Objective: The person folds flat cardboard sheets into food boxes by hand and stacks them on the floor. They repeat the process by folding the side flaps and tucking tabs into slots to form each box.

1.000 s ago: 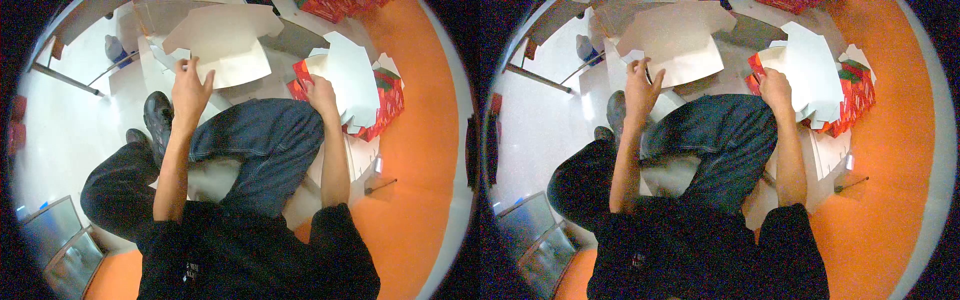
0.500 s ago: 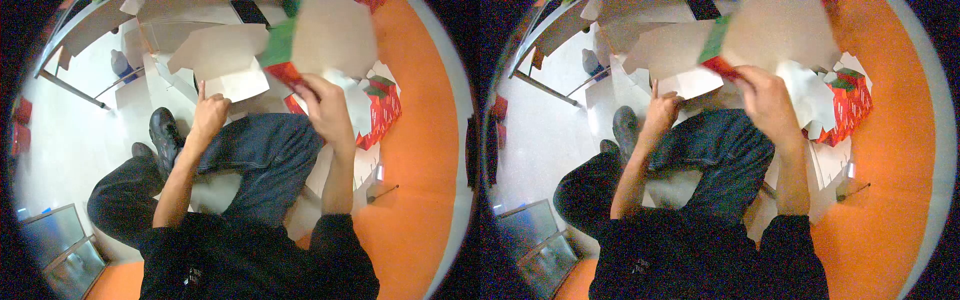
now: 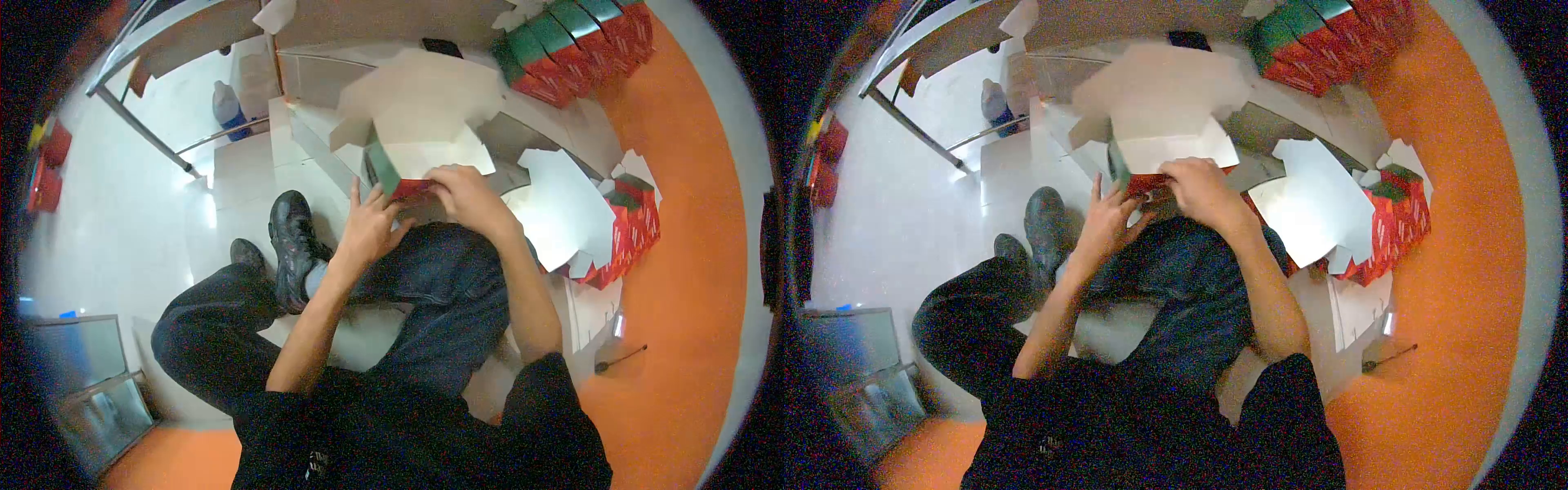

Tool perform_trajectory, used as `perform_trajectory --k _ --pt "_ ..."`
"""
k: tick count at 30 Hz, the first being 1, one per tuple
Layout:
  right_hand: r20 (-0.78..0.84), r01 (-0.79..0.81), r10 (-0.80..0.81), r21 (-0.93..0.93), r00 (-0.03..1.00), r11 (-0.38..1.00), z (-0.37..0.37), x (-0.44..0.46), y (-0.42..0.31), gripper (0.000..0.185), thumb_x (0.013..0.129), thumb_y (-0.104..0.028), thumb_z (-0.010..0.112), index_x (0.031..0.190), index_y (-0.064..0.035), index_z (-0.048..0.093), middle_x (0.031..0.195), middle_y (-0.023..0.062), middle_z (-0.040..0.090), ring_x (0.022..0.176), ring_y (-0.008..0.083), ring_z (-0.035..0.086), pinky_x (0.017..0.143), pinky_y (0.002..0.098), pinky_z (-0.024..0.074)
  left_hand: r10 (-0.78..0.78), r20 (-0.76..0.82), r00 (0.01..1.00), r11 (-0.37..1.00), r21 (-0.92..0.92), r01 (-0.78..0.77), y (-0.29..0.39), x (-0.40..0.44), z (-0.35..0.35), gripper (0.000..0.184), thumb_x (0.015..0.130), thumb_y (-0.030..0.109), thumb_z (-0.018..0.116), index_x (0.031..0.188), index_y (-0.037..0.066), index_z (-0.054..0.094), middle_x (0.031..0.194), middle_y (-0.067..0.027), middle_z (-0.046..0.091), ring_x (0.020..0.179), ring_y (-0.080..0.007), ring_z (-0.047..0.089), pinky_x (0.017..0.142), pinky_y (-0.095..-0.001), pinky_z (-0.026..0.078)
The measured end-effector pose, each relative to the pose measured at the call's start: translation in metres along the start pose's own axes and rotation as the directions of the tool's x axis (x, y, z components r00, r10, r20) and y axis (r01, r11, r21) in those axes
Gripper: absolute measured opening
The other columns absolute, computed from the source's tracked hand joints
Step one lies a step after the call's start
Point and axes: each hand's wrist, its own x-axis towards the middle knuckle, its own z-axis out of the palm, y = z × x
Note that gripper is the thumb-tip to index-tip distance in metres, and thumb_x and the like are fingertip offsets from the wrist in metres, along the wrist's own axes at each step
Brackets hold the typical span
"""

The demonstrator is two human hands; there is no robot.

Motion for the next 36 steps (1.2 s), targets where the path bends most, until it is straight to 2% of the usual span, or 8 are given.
perform_trajectory --k 1,10,13,16,17,23,32,36 --pt "0.011 -0.029 0.029 -0.076 1.0 0.997 0.001 -0.002 0.005 0.015 0.078 -0.008 0.055 0.09 -0.0046 0.062 0.083 0.0151 0.062 0.085 0.0334 0.059 0.08 0.0445 0.0431 -0.003 0.052 0.999 1.0 0.012 0.002 -0.005 -0.002 0.003 0.028 0.078 0.024 0.065 0.1 0.007 0.063 0.112 -0.0099 0.057 0.118 -0.027 0.045 0.105 -0.0566 0.022" --pt "-0.123 -0.127 0.079 -0.46 0.989 0.879 0.001 -0.014 0.001 0.014 0.077 -0.01 0.061 0.09 -0.005 0.064 0.096 0.0076 0.061 0.097 0.0282 0.054 0.085 0.04 0.0394 0.032 -0.132 0.991 0.992 -0.12 -0.048 -0.02 0.01 -0.008 0.022 0.077 0.009 0.065 0.098 0.006 0.061 0.111 -0.0099 0.059 0.119 -0.0295 0.047 0.1 -0.0471 0.033" --pt "-0.176 -0.12 0.085 -0.197 0.981 0.973 0.005 -0.01 -0.012 0.019 0.077 -0.018 0.065 0.088 -0.0035 0.064 0.093 0.0092 0.062 0.094 0.028 0.055 0.084 0.0406 0.0395 0.063 -0.102 0.993 0.991 -0.109 -0.074 -0.022 0.016 -0.01 0.03 0.076 0.008 0.066 0.105 0.005 0.059 0.114 -0.0106 0.058 0.118 -0.0304 0.047 0.097 -0.0426 0.038" --pt "-0.213 -0.174 0.145 -0.125 0.966 0.977 0.017 0.002 -0.025 0.025 0.076 -0.024 0.067 0.087 -0.0025 0.063 0.084 0.0122 0.062 0.087 0.03 0.058 0.08 0.0415 0.0413 0.056 -0.086 0.995 0.989 -0.132 -0.067 -0.022 0.015 -0.005 0.036 0.075 0.008 0.066 0.11 0.005 0.057 0.117 -0.0107 0.057 0.118 -0.0309 0.047 0.097 -0.0418 0.039" --pt "-0.194 -0.222 0.196 -0.118 0.961 0.968 0.02 0.007 -0.025 0.024 0.077 -0.023 0.065 0.086 -0.0007 0.062 0.077 0.0154 0.062 0.076 0.0328 0.06 0.073 0.0416 0.0446 0.053 -0.083 0.995 0.988 -0.14 -0.064 -0.021 0.014 -0.003 0.038 0.075 0.008 0.067 0.112 0.005 0.057 0.118 -0.0107 0.057 0.118 -0.031 0.047 0.097 -0.0416 0.039" --pt "-0.245 -0.284 0.295 0.082 0.923 0.955 0.009 0.005 -0.03 0.018 0.077 -0.017 0.06 0.083 -0.0006 0.058 0.075 0.017 0.062 0.073 0.035 0.06 0.069 0.0447 0.044 0.019 -0.077 0.997 0.985 -0.169 -0.032 -0.027 0.015 0.004 0.042 0.075 0.016 0.066 0.114 0.005 0.054 0.124 -0.0115 0.051 0.123 -0.0298 0.041 0.102 -0.0428 0.033" --pt "-0.265 -0.213 0.22 0.054 0.939 0.975 0.005 -0.001 -0.034 0.018 0.076 -0.015 0.06 0.085 0.0002 0.059 0.079 0.0158 0.06 0.077 0.0327 0.058 0.071 0.0429 0.0429 0.148 0.079 0.986 0.987 -0.07 -0.143 -0.022 0.029 0.011 0.032 0.072 0.016 0.068 0.102 0.008 0.059 0.114 -0.0088 0.057 0.125 -0.0302 0.039 0.107 -0.0511 0.025" --pt "-0.286 -0.14 0.085 -0.177 0.954 0.974 0.006 -0.004 -0.033 0.016 0.075 -0.013 0.059 0.085 0.0004 0.058 0.081 0.0145 0.058 0.08 0.0322 0.056 0.072 0.0419 0.0425 0.188 0.055 0.981 0.979 -0.088 -0.183 -0.025 0.027 0.019 0.026 0.072 0.016 0.069 0.094 0.007 0.062 0.104 -0.0076 0.061 0.119 -0.0292 0.045 0.106 -0.0496 0.027"
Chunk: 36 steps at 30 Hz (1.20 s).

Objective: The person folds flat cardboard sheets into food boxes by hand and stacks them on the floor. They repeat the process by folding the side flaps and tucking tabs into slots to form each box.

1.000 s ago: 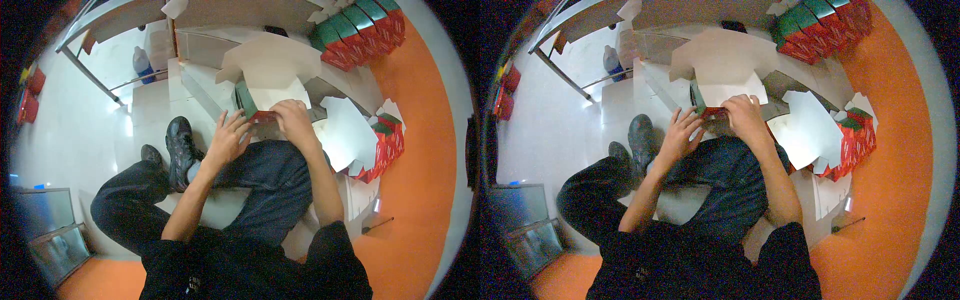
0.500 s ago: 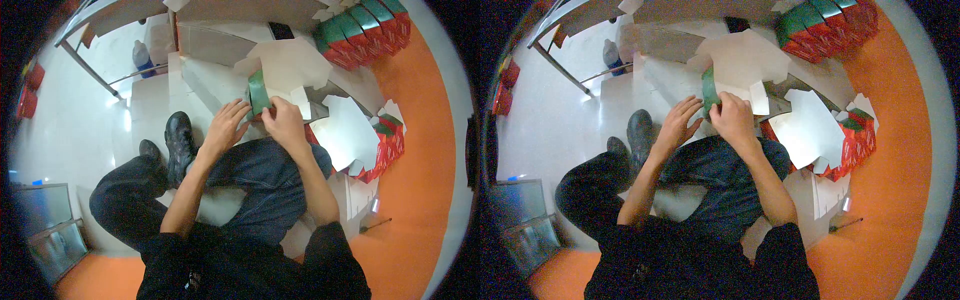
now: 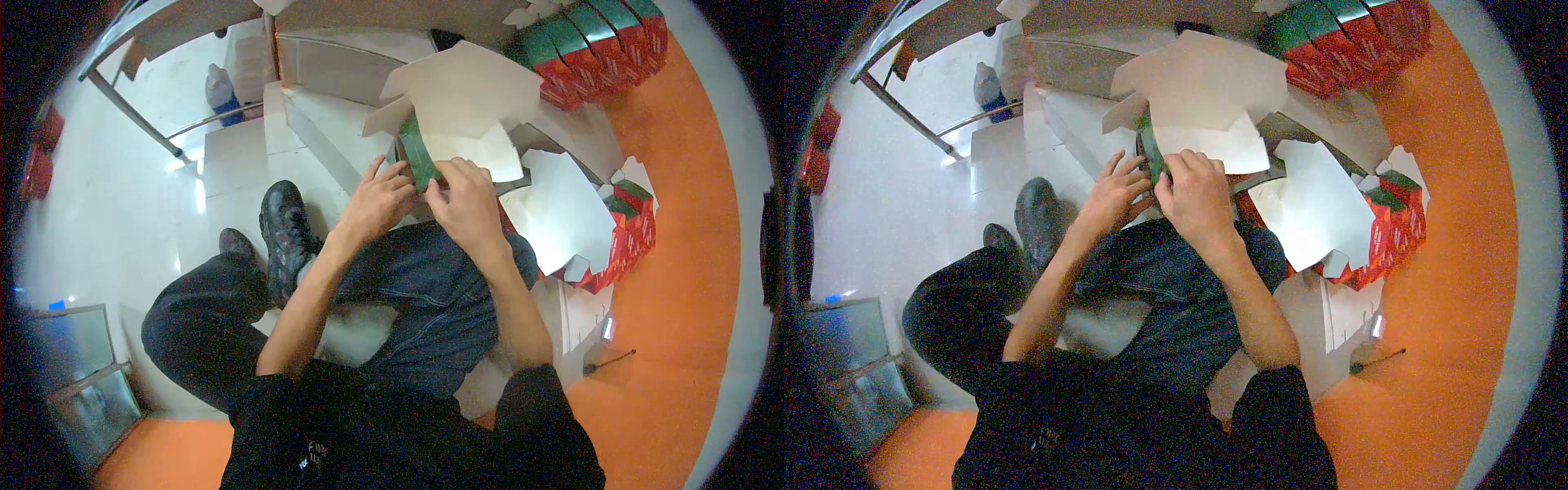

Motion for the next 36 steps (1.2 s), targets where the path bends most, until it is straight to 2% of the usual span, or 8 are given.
perform_trajectory --k 2,5,8,11,18,29,32,36 --pt "-0.013 0.031 -0.032 -0.035 0.999 0.999 0.0 -0.003 -0.001 0.016 0.075 -0.012 0.059 0.084 0.0006 0.058 0.082 0.0148 0.057 0.081 0.0324 0.056 0.072 0.0418 0.0428 0.003 -0.013 1.0 1.0 -0.016 -0.003 0.0 -0.001 0.004 0.025 0.071 0.015 0.07 0.093 0.006 0.062 0.102 -0.0078 0.062 0.116 -0.0291 0.049 0.105 -0.0483 0.029" --pt "-0.008 -0.03 0.03 0.07 1.0 0.997 0.007 -0.004 0.007 0.015 0.075 -0.012 0.058 0.084 0.0007 0.057 0.084 0.0155 0.057 0.083 0.0325 0.056 0.074 0.0424 0.0429 0.03 -0.111 0.993 0.988 -0.147 -0.046 -0.002 -0.005 0.006 0.023 0.073 0.016 0.068 0.093 0.007 0.062 0.103 -0.0079 0.061 0.116 -0.0272 0.048 0.103 -0.0461 0.033" --pt "-0.045 -0.032 0.037 0.11 0.998 0.993 0.02 -0.006 0.013 0.017 0.075 -0.008 0.059 0.088 0.0028 0.059 0.081 0.0169 0.058 0.078 0.0341 0.056 0.071 0.0409 0.044 0.028 -0.175 0.984 0.988 -0.146 -0.054 0.002 -0.004 0.006 0.024 0.071 0.013 0.069 0.092 0.005 0.062 0.103 -0.0087 0.06 0.114 -0.028 0.049 0.1 -0.0436 0.036" --pt "0.006 -0.084 0.084 0.132 0.996 0.988 0.022 -0.007 0.012 0.015 0.076 -0.011 0.056 0.086 0.0005 0.057 0.082 0.0169 0.057 0.082 0.0347 0.056 0.074 0.0438 0.043 0.044 -0.205 0.978 0.988 -0.134 -0.073 0.005 -0.003 0.003 0.026 0.068 0.01 0.07 0.091 0.004 0.061 0.103 -0.0094 0.06 0.113 -0.0292 0.05 0.097 -0.0432 0.039" --pt "-0.063 -0.082 0.103 0.264 0.993 0.961 0.005 0.002 -0.012 0.017 0.076 -0.007 0.058 0.089 0.0037 0.059 0.081 0.0182 0.059 0.074 0.0337 0.058 0.067 0.0401 0.0464 0.026 -0.184 0.983 0.994 -0.099 -0.045 0.01 -0.003 0.0 0.025 0.066 0.011 0.07 0.088 0.004 0.061 0.099 -0.0096 0.06 0.111 -0.0301 0.051 0.095 -0.0424 0.04" --pt "-0.031 -0.121 0.12 -0.03 0.992 0.992 0.019 -0.01 -0.001 0.013 0.077 -0.012 0.058 0.084 -0.0011 0.057 0.081 0.014 0.057 0.08 0.0316 0.057 0.072 0.0413 0.0436 0.06 -0.237 0.97 0.989 -0.115 -0.089 0.006 -0.004 0.003 0.018 0.069 0.009 0.068 0.085 0.003 0.062 0.097 -0.0089 0.062 0.102 -0.0284 0.056 0.085 -0.0388 0.046" --pt "-0.081 -0.128 0.121 -0.083 0.989 0.988 0.023 -0.013 -0.002 0.013 0.077 -0.012 0.059 0.084 -0.0016 0.057 0.081 0.0128 0.057 0.08 0.0301 0.057 0.072 0.0409 0.0434 -0.049 -0.232 0.971 0.97 -0.243 -0.009 0.012 -0.001 -0.003 0.018 0.071 0.008 0.067 0.084 0.001 0.059 0.095 -0.0114 0.06 0.095 -0.03 0.057 0.08 -0.038 0.047" --pt "-0.124 -0.15 0.139 -0.082 0.982 0.985 0.03 -0.017 0.001 0.018 0.075 -0.011 0.062 0.089 -0.0006 0.059 0.081 0.0133 0.058 0.077 0.0316 0.057 0.07 0.0414 0.044 -0.049 -0.175 0.983 0.97 -0.245 0.005 0.017 0.003 -0.008 0.018 0.073 0.008 0.065 0.084 0.0 0.054 0.093 -0.0134 0.057 0.089 -0.0321 0.055 0.077 -0.0387 0.047"
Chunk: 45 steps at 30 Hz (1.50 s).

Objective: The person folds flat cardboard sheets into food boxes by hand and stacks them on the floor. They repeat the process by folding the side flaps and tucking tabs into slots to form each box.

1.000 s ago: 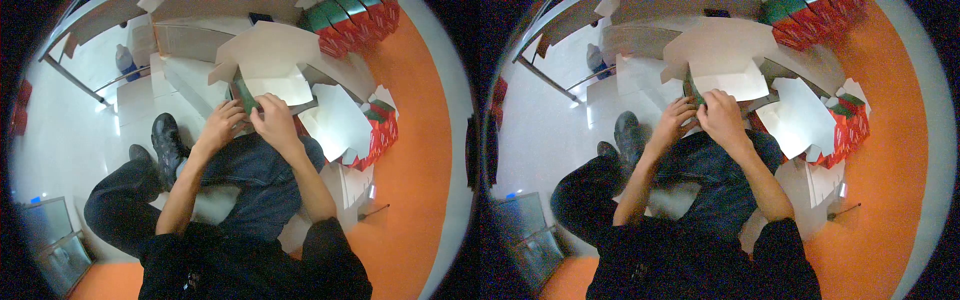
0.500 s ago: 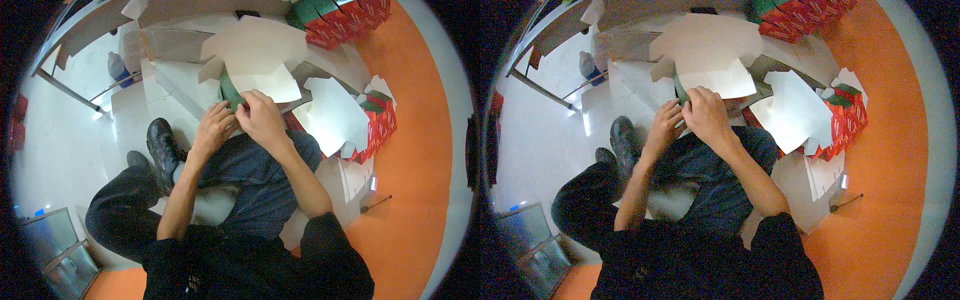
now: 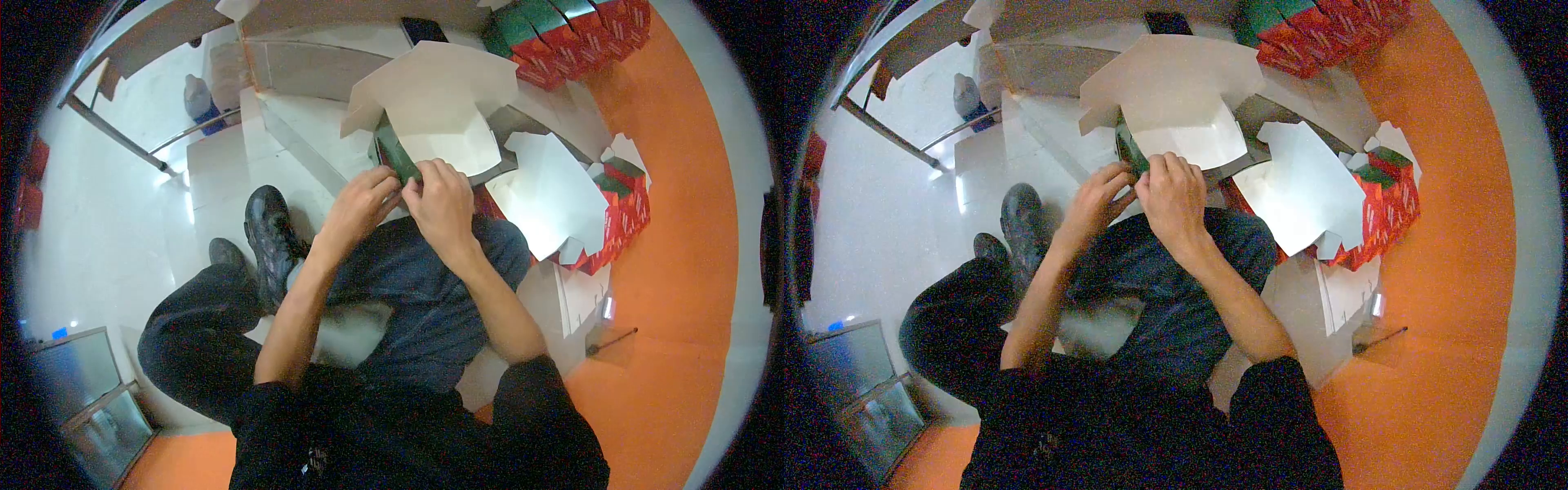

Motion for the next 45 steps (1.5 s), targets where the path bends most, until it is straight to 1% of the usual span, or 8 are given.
perform_trajectory --k 15,18,21,24,28,32,38,45 --pt "0.18 0.081 -0.069 -0.057 0.981 0.995 0.003 -0.005 0.007 0.013 0.076 -0.012 0.059 0.085 -0.0034 0.056 0.084 0.0125 0.059 0.083 0.0296 0.057 0.072 0.0414 0.0426 0.054 0.147 0.988 0.996 0.055 -0.063 -0.015 0.004 0.008 0.018 0.069 0.01 0.069 0.081 0.005 0.057 0.086 -0.011 0.058 0.091 -0.0289 0.055 0.077 -0.0377 0.044" --pt "0.325 0.06 -0.042 -0.047 0.945 0.997 0.002 -0.005 0.012 0.019 0.076 -0.014 0.059 0.089 -0.0015 0.056 0.083 0.0154 0.061 0.083 0.0333 0.058 0.074 0.0434 0.0439 0.128 0.094 0.987 0.989 0.063 -0.135 -0.018 0.003 0.01 0.017 0.07 0.015 0.068 0.079 0.007 0.056 0.081 -0.0066 0.055 0.086 -0.0251 0.054 0.074 -0.0366 0.042" --pt "0.523 -0.127 0.055 0.102 0.85 0.987 -0.007 0.008 0.019 0.025 0.078 -0.019 0.059 0.094 0.0009 0.056 0.084 0.0198 0.062 0.083 0.0379 0.059 0.074 0.0467 0.0459 0.204 0.025 0.979 0.971 0.123 -0.205 -0.021 0.005 0.013 0.019 0.069 0.017 0.068 0.081 0.007 0.056 0.082 -0.0054 0.056 0.088 -0.0235 0.054 0.077 -0.0362 0.041" --pt "0.277 -0.203 0.14 0.214 0.951 0.956 -0.004 0.025 0.013 0.025 0.08 -0.017 0.059 0.096 0.0023 0.057 0.071 0.0173 0.064 0.066 0.0366 0.061 0.064 0.0445 0.0478 0.19 0.053 0.98 0.972 0.131 -0.196 -0.018 0.002 0.017 0.021 0.069 0.019 0.068 0.083 0.008 0.057 0.085 -0.0046 0.057 0.09 -0.0228 0.054 0.079 -0.0351 0.041" --pt "0.109 -0.157 0.139 0.176 0.984 0.972 0.025 0.049 0.012 0.021 0.082 -0.015 0.056 0.096 0.0018 0.057 0.071 0.0212 0.061 0.069 0.0392 0.06 0.063 0.0461 0.0471 0.155 0.141 0.978 0.974 0.144 -0.175 -0.011 0.002 0.017 0.024 0.07 0.022 0.069 0.086 0.008 0.058 0.087 -0.0048 0.058 0.092 -0.023 0.054 0.082 -0.0357 0.04" --pt "0.217 -0.16 0.13 0.127 0.967 0.979 0.02 0.048 0.011 0.02 0.084 -0.015 0.052 0.094 0.0007 0.057 0.076 0.0239 0.062 0.074 0.0413 0.061 0.068 0.0496 0.0485 0.169 0.167 0.971 0.959 0.201 -0.201 -0.016 0.01 0.011 0.031 0.07 0.031 0.07 0.089 0.009 0.059 0.088 -0.0048 0.059 0.093 -0.0221 0.054 0.085 -0.0399 0.038" --pt "0.221 -0.129 0.106 0.088 0.969 0.988 0.013 0.044 0.022 0.02 0.083 -0.015 0.052 0.094 0.0014 0.056 0.077 0.0236 0.062 0.074 0.0412 0.061 0.068 0.0493 0.049 0.209 0.394 0.895 0.912 0.253 -0.324 -0.03 0.032 0.007 0.038 0.071 0.037 0.069 0.094 0.008 0.06 0.093 -0.0048 0.059 0.099 -0.0205 0.052 0.091 -0.0419 0.036" --pt "0.257 -0.202 0.212 -0.065 0.943 0.977 0.014 0.044 0.014 0.017 0.08 -0.011 0.054 0.092 -0.0006 0.059 0.078 0.0235 0.062 0.075 0.0423 0.06 0.069 0.0495 0.0485 0.169 0.367 0.915 0.891 0.341 -0.301 -0.03 0.026 0.016 0.043 0.07 0.039 0.07 0.096 0.006 0.06 0.1 -0.0073 0.059 0.106 -0.0226 0.05 0.092 -0.0403 0.036"
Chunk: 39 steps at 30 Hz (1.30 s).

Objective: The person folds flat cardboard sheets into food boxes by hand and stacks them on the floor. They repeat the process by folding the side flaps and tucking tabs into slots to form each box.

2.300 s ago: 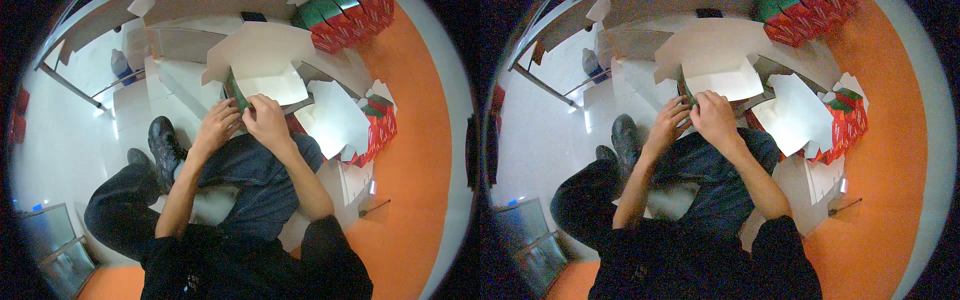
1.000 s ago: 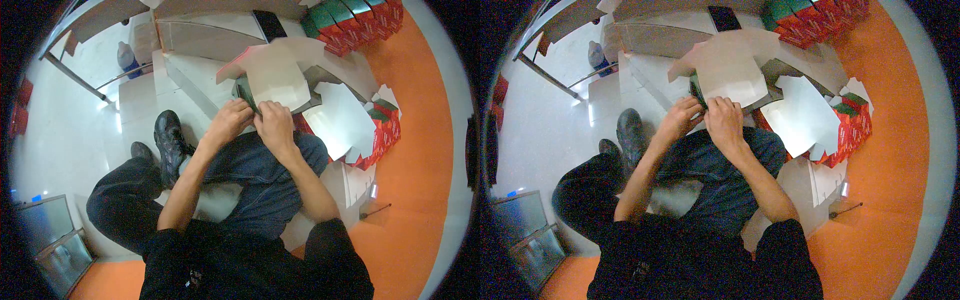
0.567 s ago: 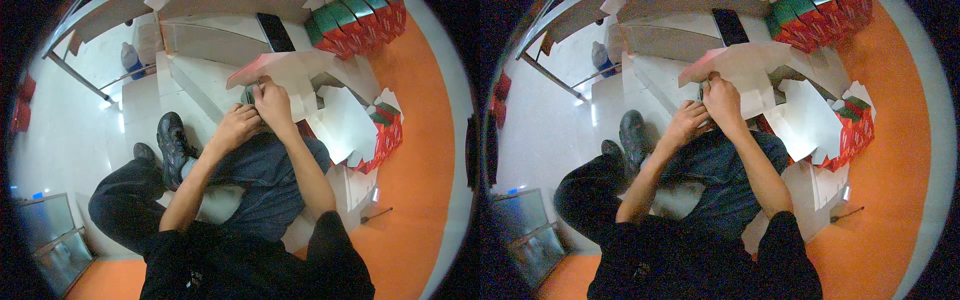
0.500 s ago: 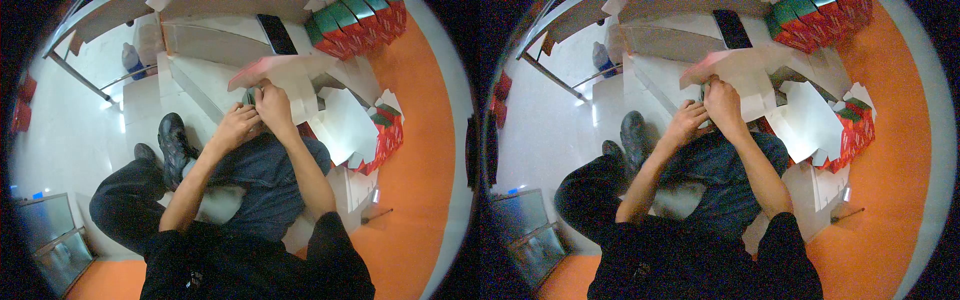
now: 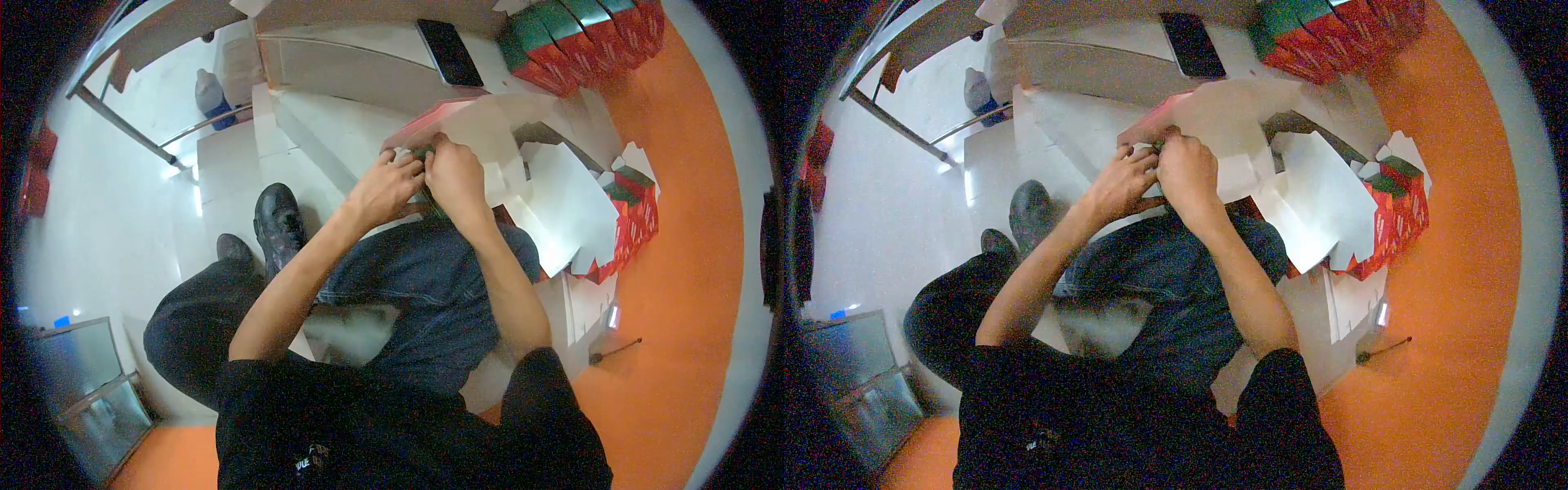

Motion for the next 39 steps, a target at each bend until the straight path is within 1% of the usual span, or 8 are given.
perform_trajectory --k 7,12,15,16,19,25,28,39 --pt "-0.065 0.069 -0.063 0.1 0.996 0.993 0.028 0.01 0.012 0.018 0.08 -0.015 0.054 0.082 0.0003 0.062 0.078 0.0241 0.062 0.075 0.042 0.061 0.07 0.0486 0.0492 -0.09 -0.023 0.996 0.991 -0.105 0.088 0.004 -0.009 0.001 0.047 0.07 0.037 0.071 0.105 0.007 0.058 0.113 -0.011 0.056 0.112 -0.0279 0.048 0.095 -0.0409 0.037" --pt "0.181 -0.002 -0.057 0.313 0.982 0.95 -0.01 -0.016 0.011 0.024 0.083 -0.021 0.057 0.092 0.0004 0.064 0.081 0.0224 0.064 0.079 0.0366 0.063 0.073 0.0411 0.049 -0.16 -0.117 0.98 0.966 -0.221 0.132 -0.016 -0.017 -0.01 0.045 0.073 0.029 0.07 0.109 0.006 0.055 0.114 -0.0138 0.055 0.105 -0.0331 0.053 0.088 -0.0405 0.044" --pt "0.176 0.078 -0.182 0.477 0.967 0.875 -0.005 -0.023 0.01 0.028 0.085 -0.02 0.057 0.103 0.0002 0.062 0.084 0.0216 0.065 0.08 0.0338 0.064 0.075 0.0363 0.0488 -0.298 -0.068 0.952 0.895 -0.367 0.254 -0.026 -0.024 -0.03 0.045 0.075 0.028 0.068 0.109 0.004 0.054 0.114 -0.0147 0.055 0.101 -0.0348 0.055 0.084 -0.0423 0.046" --pt "0.174 0.108 -0.224 0.508 0.959 0.854 -0.002 -0.022 0.006 0.028 0.085 -0.019 0.057 0.105 0.0003 0.062 0.085 0.0214 0.065 0.081 0.0339 0.064 0.075 0.0365 0.0486 -0.313 -0.233 0.921 0.891 -0.408 0.2 -0.026 -0.023 -0.035 0.043 0.076 0.03 0.067 0.107 0.002 0.056 0.113 -0.0171 0.055 0.094 -0.0345 0.058 0.078 -0.0426 0.048" --pt "0.105 0.21 -0.294 0.484 0.95 0.849 -0.001 -0.016 0.005 0.03 0.084 -0.018 0.056 0.109 -0.0003 0.06 0.09 0.0212 0.064 0.085 0.0345 0.063 0.079 0.038 0.0472 -0.631 -0.055 0.774 0.66 -0.563 0.498 -0.019 -0.015 -0.046 0.045 0.076 0.032 0.068 0.105 0.0 0.057 0.11 -0.0198 0.056 0.087 -0.0327 0.061 0.075 -0.04 0.049" --pt "-0.284 -0.125 0.125 0.015 0.951 0.992 -0.034 0.001 0.057 0.028 0.079 -0.02 0.062 0.095 0.0015 0.063 0.094 0.0222 0.064 0.09 0.0395 0.06 0.082 0.0472 0.046 -0.743 -0.148 0.653 0.643 -0.43 0.634 -0.007 -0.006 -0.029 0.038 0.077 0.026 0.068 0.098 -0.005 0.06 0.093 -0.0225 0.062 0.081 -0.0359 0.062 0.072 -0.0407 0.049" --pt "0.046 -0.296 0.298 -0.046 0.954 0.954 -0.027 0.008 0.087 0.024 0.076 -0.019 0.062 0.089 0.0023 0.064 0.09 0.025 0.064 0.09 0.0403 0.061 0.08 0.0483 0.0466 -0.733 -0.13 0.668 0.657 -0.392 0.644 -0.01 -0.002 -0.03 0.032 0.077 0.018 0.065 0.099 -0.006 0.06 0.095 -0.0234 0.062 0.081 -0.0362 0.062 0.072 -0.0405 0.05" --pt "0.162 -0.251 0.273 -0.144 0.948 0.957 -0.019 0.014 0.079 0.019 0.078 -0.015 0.059 0.088 0.0001 0.065 0.092 0.0262 0.062 0.094 0.0405 0.059 0.08 0.0468 0.0479 -0.752 -0.026 0.658 0.654 0.095 0.751 0.016 0.007 -0.029 0.024 0.077 -0.001 0.054 0.1 -0.005 0.053 0.093 -0.02 0.06 0.075 -0.0355 0.064 0.066 -0.0409 0.053"
